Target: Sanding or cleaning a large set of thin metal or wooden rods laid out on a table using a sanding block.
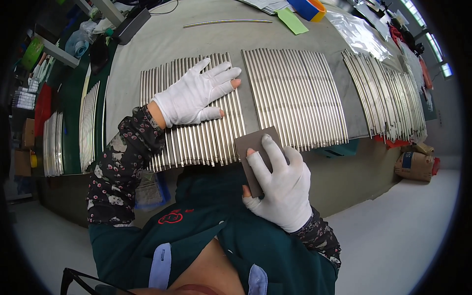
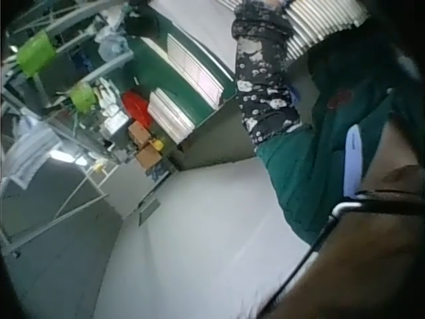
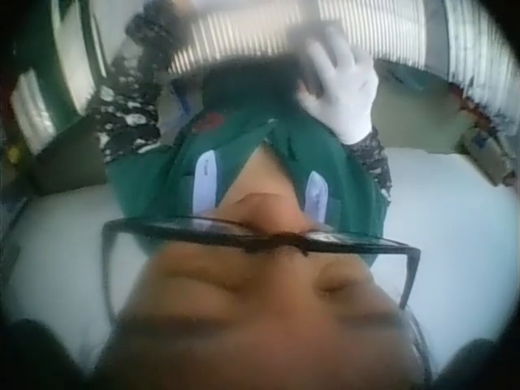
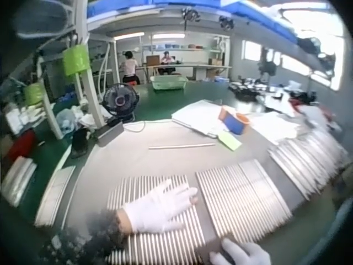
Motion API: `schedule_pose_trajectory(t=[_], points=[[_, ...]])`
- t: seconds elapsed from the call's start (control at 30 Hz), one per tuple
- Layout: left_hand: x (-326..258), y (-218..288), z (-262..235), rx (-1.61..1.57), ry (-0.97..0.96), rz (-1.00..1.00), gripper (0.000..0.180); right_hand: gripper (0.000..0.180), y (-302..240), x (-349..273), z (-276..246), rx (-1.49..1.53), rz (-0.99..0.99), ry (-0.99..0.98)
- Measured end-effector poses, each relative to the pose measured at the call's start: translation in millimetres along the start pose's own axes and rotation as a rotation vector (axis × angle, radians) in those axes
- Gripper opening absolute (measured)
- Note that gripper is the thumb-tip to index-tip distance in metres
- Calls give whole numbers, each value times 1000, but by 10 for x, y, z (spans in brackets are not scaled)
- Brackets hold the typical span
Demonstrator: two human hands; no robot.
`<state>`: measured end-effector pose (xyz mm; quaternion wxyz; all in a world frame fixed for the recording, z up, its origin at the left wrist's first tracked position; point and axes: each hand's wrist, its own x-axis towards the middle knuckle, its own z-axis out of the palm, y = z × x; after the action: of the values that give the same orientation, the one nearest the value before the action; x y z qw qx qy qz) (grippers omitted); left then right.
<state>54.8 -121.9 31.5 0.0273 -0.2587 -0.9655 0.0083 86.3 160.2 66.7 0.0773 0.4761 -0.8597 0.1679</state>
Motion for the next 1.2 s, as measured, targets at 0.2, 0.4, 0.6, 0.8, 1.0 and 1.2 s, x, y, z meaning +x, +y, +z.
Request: schedule_pose_trajectory(t=[0.2,0.4,0.6,0.8,1.0,1.2], points=[[9,-12,4,3,21,14,67,59,-111,336,152,-135,63,-6],[-21,-3,8,0,19,-22,68,67,-98,114,30,-128,-31,-104],[-17,-4,29,-5,32,-1,67,63,-116,230,63,-154,-11,-57],[-19,-23,25,8,72,8,66,64,-68,406,154,-163,-3,-20],[-15,-12,35,-15,45,-3,67,64,-42,176,2,-90,-65,-112],[-11,2,-1,-4,-1,-10,67,61,-73,208,38,-117,-53,-95]])
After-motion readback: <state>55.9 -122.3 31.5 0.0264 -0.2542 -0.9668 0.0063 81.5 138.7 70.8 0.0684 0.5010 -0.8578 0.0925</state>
